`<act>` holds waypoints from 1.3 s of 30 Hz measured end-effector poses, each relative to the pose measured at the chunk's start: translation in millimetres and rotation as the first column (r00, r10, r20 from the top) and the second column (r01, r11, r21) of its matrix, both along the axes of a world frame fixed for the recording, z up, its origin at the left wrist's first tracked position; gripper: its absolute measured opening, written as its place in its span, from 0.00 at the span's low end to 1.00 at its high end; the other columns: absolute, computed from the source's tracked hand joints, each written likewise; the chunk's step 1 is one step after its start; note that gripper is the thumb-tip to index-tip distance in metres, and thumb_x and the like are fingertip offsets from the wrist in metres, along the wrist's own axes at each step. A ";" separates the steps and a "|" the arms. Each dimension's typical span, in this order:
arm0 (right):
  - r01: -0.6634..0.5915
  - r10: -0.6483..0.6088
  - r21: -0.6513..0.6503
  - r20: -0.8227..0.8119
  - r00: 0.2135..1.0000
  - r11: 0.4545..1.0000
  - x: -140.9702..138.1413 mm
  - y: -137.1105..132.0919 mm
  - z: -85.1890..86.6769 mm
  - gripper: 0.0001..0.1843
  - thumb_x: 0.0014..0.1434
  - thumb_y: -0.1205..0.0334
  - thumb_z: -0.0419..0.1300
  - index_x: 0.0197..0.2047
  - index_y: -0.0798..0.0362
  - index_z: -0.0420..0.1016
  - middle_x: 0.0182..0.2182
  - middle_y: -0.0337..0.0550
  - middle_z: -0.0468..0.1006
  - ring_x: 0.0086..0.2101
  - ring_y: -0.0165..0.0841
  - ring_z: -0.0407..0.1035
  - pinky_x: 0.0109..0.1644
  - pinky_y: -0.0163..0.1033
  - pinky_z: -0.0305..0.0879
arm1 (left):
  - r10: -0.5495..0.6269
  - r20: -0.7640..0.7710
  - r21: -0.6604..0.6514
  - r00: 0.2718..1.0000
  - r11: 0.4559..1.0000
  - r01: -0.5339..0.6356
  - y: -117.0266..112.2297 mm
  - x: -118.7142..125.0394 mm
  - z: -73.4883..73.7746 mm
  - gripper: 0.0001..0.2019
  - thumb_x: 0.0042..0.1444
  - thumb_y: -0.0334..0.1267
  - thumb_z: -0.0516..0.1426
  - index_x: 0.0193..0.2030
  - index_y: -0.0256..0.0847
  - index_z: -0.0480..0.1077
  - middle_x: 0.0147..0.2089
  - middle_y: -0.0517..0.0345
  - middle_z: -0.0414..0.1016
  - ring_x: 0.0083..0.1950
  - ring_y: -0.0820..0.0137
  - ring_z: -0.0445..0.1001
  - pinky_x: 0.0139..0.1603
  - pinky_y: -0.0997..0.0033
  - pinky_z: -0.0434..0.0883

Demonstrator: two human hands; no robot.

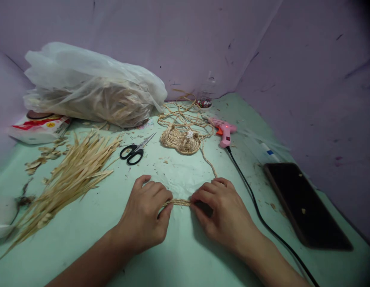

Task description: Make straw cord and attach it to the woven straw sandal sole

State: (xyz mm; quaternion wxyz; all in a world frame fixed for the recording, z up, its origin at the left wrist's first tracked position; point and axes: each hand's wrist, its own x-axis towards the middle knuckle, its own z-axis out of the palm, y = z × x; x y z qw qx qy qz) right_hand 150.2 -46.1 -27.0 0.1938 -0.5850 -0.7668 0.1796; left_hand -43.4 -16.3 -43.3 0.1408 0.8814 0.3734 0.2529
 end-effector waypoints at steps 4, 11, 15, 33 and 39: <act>0.001 -0.001 0.016 -0.005 1.000 1.000 -0.2 0.1 -1.4 0.06 0.51 0.66 0.58 0.29 0.49 0.76 0.26 0.38 0.74 0.30 0.32 0.65 0.48 0.46 0.52 | 0.025 0.028 0.053 0.999 0.998 -0.027 -4.1 2.7 3.9 0.06 0.51 0.31 0.55 0.36 0.37 0.69 0.33 0.55 0.70 0.36 0.66 0.67 0.54 0.49 0.56; 0.004 -0.004 0.017 -0.005 1.000 1.000 1.6 -1.1 -2.1 0.06 0.52 0.65 0.57 0.29 0.50 0.76 0.25 0.39 0.75 0.30 0.33 0.65 0.48 0.46 0.52 | -0.043 -0.026 0.083 0.999 0.996 0.045 -4.2 23.5 7.8 0.07 0.52 0.29 0.52 0.32 0.39 0.71 0.30 0.56 0.69 0.34 0.68 0.66 0.54 0.48 0.56; 0.003 -0.003 -0.001 -0.005 1.000 1.000 2.7 -0.6 -2.5 0.06 0.51 0.65 0.57 0.30 0.50 0.76 0.26 0.39 0.75 0.31 0.33 0.66 0.49 0.46 0.51 | -0.046 -0.062 0.094 0.997 0.994 0.052 -3.2 29.6 4.8 0.08 0.53 0.28 0.50 0.31 0.38 0.71 0.29 0.55 0.70 0.33 0.68 0.66 0.54 0.48 0.56; 0.010 -0.010 -0.012 -0.023 1.000 1.000 2.5 0.2 -3.0 0.07 0.50 0.66 0.56 0.29 0.50 0.76 0.25 0.39 0.75 0.31 0.33 0.67 0.51 0.47 0.51 | -0.036 -0.082 0.066 0.996 0.997 0.041 -2.4 28.0 -0.2 0.10 0.46 0.22 0.50 0.29 0.37 0.70 0.28 0.55 0.69 0.32 0.67 0.66 0.53 0.48 0.58; -0.023 0.023 -0.012 -0.039 0.999 1.000 4.4 -0.8 -2.2 0.07 0.51 0.68 0.56 0.33 0.51 0.73 0.26 0.38 0.74 0.31 0.32 0.66 0.53 0.48 0.50 | -0.036 -0.082 0.062 0.996 0.997 0.041 -4.0 27.4 2.5 0.10 0.47 0.23 0.50 0.28 0.37 0.70 0.28 0.55 0.69 0.33 0.67 0.66 0.54 0.48 0.58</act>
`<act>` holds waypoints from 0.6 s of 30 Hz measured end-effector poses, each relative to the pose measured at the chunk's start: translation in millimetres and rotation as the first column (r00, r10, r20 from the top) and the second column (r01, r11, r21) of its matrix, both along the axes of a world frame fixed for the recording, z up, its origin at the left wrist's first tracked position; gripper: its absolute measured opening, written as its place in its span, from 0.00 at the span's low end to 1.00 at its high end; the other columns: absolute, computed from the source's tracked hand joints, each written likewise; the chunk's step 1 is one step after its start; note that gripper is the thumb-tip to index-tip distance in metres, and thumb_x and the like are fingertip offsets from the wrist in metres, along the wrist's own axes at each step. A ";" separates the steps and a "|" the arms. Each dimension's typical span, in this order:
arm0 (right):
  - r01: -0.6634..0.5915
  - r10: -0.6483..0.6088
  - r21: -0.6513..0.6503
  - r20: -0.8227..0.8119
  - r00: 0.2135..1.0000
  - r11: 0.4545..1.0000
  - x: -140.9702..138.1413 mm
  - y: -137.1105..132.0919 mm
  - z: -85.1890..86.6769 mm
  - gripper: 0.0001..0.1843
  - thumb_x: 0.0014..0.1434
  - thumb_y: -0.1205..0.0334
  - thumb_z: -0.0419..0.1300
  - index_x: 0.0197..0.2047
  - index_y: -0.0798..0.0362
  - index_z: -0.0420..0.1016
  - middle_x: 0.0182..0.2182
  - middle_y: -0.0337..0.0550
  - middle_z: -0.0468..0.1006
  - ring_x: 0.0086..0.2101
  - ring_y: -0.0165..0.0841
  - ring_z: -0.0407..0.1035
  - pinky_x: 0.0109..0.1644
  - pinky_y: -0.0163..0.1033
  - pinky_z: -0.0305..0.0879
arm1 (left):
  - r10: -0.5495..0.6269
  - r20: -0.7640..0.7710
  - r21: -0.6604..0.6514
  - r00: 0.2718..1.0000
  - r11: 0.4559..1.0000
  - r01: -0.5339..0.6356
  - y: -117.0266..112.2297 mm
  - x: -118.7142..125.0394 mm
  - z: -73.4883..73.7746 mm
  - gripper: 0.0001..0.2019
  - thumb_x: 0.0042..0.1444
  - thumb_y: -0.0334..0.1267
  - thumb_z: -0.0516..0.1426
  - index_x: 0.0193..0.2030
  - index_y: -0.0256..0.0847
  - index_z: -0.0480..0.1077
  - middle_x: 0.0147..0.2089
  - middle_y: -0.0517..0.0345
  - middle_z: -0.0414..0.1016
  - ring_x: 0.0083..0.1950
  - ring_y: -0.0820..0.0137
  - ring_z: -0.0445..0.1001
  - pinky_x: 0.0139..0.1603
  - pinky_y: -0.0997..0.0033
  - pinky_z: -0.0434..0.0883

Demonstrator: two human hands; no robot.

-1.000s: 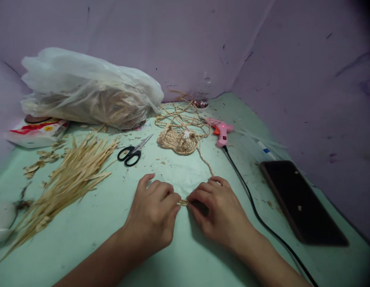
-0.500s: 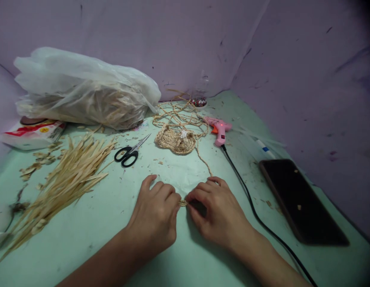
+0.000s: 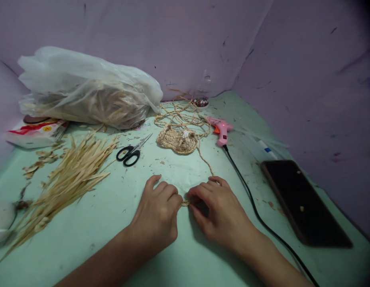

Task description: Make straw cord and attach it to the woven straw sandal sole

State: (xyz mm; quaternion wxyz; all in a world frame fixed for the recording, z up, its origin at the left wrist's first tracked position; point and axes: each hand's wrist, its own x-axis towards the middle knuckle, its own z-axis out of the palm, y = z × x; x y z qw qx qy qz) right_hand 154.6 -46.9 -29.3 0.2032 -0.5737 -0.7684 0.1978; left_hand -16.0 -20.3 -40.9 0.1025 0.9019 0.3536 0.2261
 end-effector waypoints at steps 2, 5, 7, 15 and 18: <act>-0.028 0.028 0.013 -0.013 1.000 1.000 0.7 -0.3 -0.2 0.07 0.52 0.68 0.55 0.33 0.50 0.74 0.27 0.38 0.74 0.32 0.32 0.67 0.54 0.48 0.48 | 0.002 0.000 -0.003 1.000 1.000 -0.002 -0.1 -0.1 1.0 0.10 0.48 0.23 0.50 0.28 0.37 0.71 0.28 0.54 0.69 0.33 0.67 0.66 0.53 0.48 0.59; -0.042 0.042 0.027 -0.011 0.999 0.999 0.4 0.5 -1.0 0.07 0.53 0.67 0.55 0.32 0.49 0.74 0.28 0.39 0.74 0.33 0.33 0.66 0.54 0.48 0.48 | 0.001 0.002 -0.004 1.000 1.000 -0.001 0.1 -0.3 2.0 0.10 0.49 0.24 0.50 0.28 0.38 0.71 0.28 0.54 0.68 0.33 0.67 0.65 0.53 0.48 0.59; -0.038 0.038 0.035 0.000 0.999 0.999 -1.1 1.5 -1.5 0.07 0.52 0.67 0.55 0.32 0.50 0.75 0.28 0.39 0.74 0.32 0.33 0.66 0.54 0.48 0.49 | 0.001 0.004 -0.004 1.000 1.000 -0.001 0.6 -0.6 2.5 0.09 0.49 0.25 0.51 0.28 0.38 0.71 0.27 0.54 0.68 0.32 0.67 0.65 0.52 0.48 0.59; -0.039 0.039 0.038 0.004 0.999 0.999 -4.1 1.9 -3.7 0.08 0.49 0.66 0.55 0.32 0.51 0.74 0.28 0.40 0.74 0.32 0.34 0.65 0.53 0.48 0.50 | -0.007 -0.007 -0.017 1.000 1.000 0.007 2.1 -0.7 1.4 0.08 0.50 0.26 0.50 0.28 0.38 0.69 0.27 0.56 0.68 0.33 0.67 0.64 0.54 0.47 0.58; -0.033 0.033 0.045 -0.005 0.999 0.998 -4.2 3.3 -5.7 0.07 0.49 0.66 0.56 0.31 0.50 0.74 0.27 0.39 0.73 0.32 0.34 0.65 0.53 0.48 0.50 | -0.002 -0.010 -0.037 1.000 0.999 0.002 2.3 -1.1 0.8 0.07 0.50 0.26 0.50 0.30 0.37 0.68 0.27 0.55 0.68 0.33 0.67 0.64 0.54 0.47 0.58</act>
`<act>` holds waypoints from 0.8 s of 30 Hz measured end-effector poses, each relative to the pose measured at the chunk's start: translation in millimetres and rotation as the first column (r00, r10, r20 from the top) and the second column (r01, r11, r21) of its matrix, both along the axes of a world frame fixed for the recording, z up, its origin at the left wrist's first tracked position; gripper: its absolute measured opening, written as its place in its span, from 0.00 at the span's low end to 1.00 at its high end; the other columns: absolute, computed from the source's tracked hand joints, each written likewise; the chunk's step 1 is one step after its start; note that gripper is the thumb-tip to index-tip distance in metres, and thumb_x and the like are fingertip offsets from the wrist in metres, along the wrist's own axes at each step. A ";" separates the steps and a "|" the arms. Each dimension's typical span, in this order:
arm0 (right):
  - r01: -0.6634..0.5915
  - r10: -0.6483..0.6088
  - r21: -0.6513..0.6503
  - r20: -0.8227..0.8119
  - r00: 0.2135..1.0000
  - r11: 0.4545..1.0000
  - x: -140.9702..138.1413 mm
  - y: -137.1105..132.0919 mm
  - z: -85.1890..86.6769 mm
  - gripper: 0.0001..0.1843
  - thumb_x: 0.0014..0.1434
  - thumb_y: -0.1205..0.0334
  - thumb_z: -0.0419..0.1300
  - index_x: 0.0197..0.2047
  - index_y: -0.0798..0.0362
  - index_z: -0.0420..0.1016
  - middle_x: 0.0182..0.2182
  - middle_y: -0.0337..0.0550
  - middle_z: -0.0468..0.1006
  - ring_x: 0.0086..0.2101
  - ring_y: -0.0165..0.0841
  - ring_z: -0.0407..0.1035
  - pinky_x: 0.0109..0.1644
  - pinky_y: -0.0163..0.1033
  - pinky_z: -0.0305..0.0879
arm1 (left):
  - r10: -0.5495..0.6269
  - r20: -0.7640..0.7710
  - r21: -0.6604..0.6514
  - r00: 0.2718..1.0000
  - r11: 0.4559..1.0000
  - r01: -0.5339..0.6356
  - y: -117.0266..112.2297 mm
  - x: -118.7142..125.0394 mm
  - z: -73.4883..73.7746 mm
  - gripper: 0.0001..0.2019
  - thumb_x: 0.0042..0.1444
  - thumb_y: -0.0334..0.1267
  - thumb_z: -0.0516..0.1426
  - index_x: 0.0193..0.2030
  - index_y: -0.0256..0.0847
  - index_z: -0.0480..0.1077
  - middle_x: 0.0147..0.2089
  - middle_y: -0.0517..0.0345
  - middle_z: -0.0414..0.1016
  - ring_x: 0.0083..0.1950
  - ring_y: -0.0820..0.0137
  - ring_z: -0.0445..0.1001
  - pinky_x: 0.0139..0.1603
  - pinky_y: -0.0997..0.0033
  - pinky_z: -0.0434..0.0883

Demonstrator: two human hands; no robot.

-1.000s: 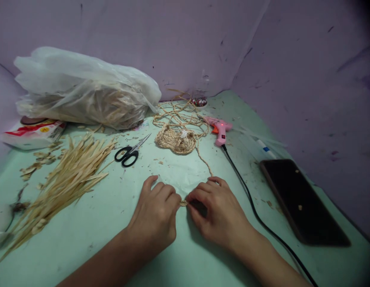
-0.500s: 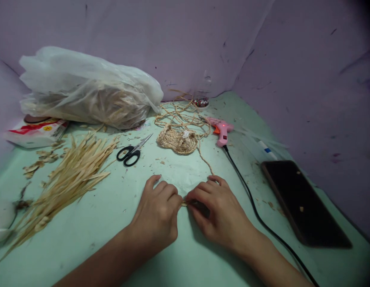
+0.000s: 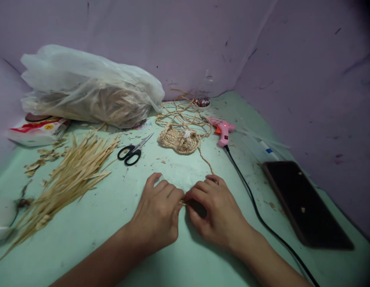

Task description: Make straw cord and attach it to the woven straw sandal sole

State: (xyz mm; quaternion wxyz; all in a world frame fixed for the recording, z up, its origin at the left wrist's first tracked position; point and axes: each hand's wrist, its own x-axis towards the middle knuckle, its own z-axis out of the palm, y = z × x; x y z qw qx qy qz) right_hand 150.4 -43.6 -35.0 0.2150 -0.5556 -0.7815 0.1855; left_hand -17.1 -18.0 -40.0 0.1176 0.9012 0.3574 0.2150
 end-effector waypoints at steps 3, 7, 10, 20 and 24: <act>0.019 -0.019 0.018 -0.008 1.000 1.000 -1.3 2.3 -1.4 0.06 0.48 0.66 0.56 0.29 0.51 0.74 0.25 0.38 0.73 0.31 0.33 0.65 0.52 0.48 0.50 | -0.006 -0.012 -0.010 1.000 1.000 0.006 0.4 -0.2 0.3 0.07 0.51 0.27 0.50 0.29 0.37 0.68 0.27 0.55 0.68 0.33 0.66 0.64 0.55 0.47 0.57; 0.030 -0.030 0.043 -0.018 0.999 0.999 -3.3 2.9 -1.5 0.06 0.49 0.66 0.56 0.27 0.51 0.74 0.24 0.38 0.74 0.30 0.32 0.65 0.52 0.47 0.51 | -0.012 -0.027 -0.023 1.000 1.000 0.011 0.8 0.3 1.7 0.08 0.51 0.27 0.50 0.28 0.37 0.69 0.28 0.54 0.67 0.34 0.66 0.64 0.54 0.46 0.57; 0.035 -0.035 0.055 -0.013 0.999 0.998 -4.0 1.5 -1.4 0.06 0.48 0.67 0.56 0.26 0.51 0.74 0.24 0.38 0.74 0.30 0.32 0.65 0.52 0.47 0.51 | -0.013 -0.029 -0.025 1.000 1.000 0.012 0.9 0.4 2.7 0.08 0.50 0.28 0.50 0.29 0.37 0.69 0.29 0.53 0.68 0.35 0.65 0.65 0.54 0.46 0.58; 0.038 -0.040 0.037 0.041 0.998 0.999 -5.9 2.1 -3.4 0.06 0.49 0.66 0.56 0.26 0.51 0.74 0.24 0.38 0.74 0.30 0.32 0.65 0.53 0.47 0.51 | -0.004 -0.049 -0.065 0.999 0.998 0.001 -0.2 2.3 1.3 0.07 0.51 0.27 0.50 0.28 0.37 0.69 0.30 0.53 0.68 0.36 0.65 0.65 0.55 0.47 0.57; 0.056 -0.057 0.029 0.030 0.998 0.998 -6.0 0.5 -2.0 0.06 0.49 0.66 0.56 0.27 0.51 0.75 0.24 0.38 0.74 0.30 0.33 0.66 0.54 0.47 0.50 | -0.028 0.048 -0.092 0.998 0.995 0.032 5.7 -11.4 15.7 0.05 0.51 0.31 0.54 0.35 0.38 0.69 0.35 0.54 0.71 0.39 0.64 0.68 0.53 0.50 0.58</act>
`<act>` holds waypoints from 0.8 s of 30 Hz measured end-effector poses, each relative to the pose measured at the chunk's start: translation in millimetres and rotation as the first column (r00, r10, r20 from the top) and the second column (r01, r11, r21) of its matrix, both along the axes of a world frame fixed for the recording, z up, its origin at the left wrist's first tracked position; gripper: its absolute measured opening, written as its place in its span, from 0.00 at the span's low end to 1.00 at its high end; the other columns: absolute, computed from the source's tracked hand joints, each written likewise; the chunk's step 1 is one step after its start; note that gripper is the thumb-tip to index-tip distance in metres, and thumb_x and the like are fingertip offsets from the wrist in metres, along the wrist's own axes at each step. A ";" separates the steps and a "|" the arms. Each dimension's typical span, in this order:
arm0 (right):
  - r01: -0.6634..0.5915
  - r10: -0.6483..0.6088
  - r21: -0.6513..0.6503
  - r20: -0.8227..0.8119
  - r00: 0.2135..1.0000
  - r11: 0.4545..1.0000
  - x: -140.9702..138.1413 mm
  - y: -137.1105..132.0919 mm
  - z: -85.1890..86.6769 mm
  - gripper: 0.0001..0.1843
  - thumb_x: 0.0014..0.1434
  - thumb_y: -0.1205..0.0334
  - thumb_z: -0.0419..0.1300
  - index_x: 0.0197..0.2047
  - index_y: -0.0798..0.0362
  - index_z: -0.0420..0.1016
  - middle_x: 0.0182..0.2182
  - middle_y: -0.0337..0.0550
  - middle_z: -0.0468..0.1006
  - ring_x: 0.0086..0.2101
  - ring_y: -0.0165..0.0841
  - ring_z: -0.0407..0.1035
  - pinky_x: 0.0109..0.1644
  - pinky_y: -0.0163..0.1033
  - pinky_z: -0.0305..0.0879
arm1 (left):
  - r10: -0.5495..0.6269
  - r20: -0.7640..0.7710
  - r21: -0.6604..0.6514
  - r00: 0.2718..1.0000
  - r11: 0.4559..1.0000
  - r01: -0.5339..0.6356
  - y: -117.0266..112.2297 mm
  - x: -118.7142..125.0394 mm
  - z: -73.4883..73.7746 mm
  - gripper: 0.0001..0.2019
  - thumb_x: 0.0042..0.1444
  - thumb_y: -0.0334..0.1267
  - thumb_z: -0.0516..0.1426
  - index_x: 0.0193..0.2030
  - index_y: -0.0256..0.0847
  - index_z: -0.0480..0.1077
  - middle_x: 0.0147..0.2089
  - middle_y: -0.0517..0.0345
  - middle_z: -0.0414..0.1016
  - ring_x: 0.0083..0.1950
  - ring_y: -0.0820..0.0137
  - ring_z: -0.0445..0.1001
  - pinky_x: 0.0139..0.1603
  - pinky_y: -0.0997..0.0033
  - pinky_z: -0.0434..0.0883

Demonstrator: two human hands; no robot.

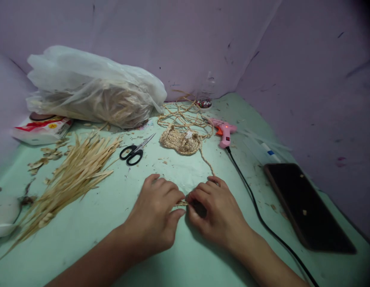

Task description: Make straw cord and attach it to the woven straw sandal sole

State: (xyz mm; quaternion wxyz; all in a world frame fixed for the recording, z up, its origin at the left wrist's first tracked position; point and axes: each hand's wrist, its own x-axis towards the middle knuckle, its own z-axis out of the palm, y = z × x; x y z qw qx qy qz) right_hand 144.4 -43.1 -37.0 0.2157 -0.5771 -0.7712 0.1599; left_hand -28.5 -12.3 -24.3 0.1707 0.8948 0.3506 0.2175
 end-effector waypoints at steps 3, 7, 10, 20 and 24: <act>0.003 -0.003 -0.017 0.002 1.000 1.000 0.4 -1.0 2.6 0.06 0.50 0.67 0.56 0.28 0.50 0.75 0.25 0.38 0.74 0.31 0.32 0.66 0.54 0.47 0.49 | 0.055 0.043 0.060 0.998 0.997 -0.058 5.9 -19.9 15.7 0.08 0.52 0.29 0.53 0.38 0.40 0.70 0.37 0.55 0.72 0.40 0.66 0.69 0.53 0.52 0.57; -0.020 0.020 -0.030 0.020 1.000 0.999 1.3 -1.3 4.6 0.07 0.51 0.67 0.55 0.28 0.50 0.74 0.25 0.38 0.73 0.31 0.32 0.66 0.55 0.48 0.49 | 0.100 -0.029 0.033 0.995 0.995 -0.099 2.5 -34.5 19.7 0.07 0.50 0.30 0.55 0.36 0.43 0.70 0.35 0.58 0.72 0.38 0.66 0.69 0.53 0.52 0.57; -0.034 0.035 -0.034 0.025 0.999 0.999 2.0 -2.0 4.7 0.06 0.51 0.67 0.55 0.29 0.50 0.74 0.26 0.38 0.73 0.31 0.32 0.66 0.55 0.49 0.48 | 0.104 -0.093 -0.030 0.990 0.994 -0.107 -5.0 -29.8 9.0 0.08 0.49 0.32 0.56 0.37 0.42 0.70 0.35 0.57 0.72 0.39 0.65 0.68 0.54 0.50 0.55; -0.028 0.027 -0.008 -0.062 0.998 1.000 -0.9 -5.8 5.2 0.08 0.47 0.68 0.59 0.34 0.52 0.71 0.30 0.40 0.72 0.34 0.35 0.63 0.50 0.48 0.53 | 0.085 -0.166 -0.137 0.982 0.985 -0.109 -7.6 -18.2 -4.9 0.06 0.52 0.32 0.53 0.35 0.41 0.71 0.33 0.56 0.70 0.39 0.65 0.67 0.56 0.50 0.53; -0.079 0.078 -0.009 -0.081 0.994 0.997 -5.6 -4.0 3.9 0.07 0.51 0.63 0.60 0.36 0.51 0.73 0.31 0.42 0.72 0.35 0.36 0.63 0.48 0.49 0.54 | 0.091 -0.169 -0.147 0.981 0.982 -0.117 -8.6 -17.0 -5.5 0.07 0.52 0.32 0.53 0.35 0.41 0.71 0.33 0.56 0.71 0.39 0.65 0.67 0.56 0.50 0.53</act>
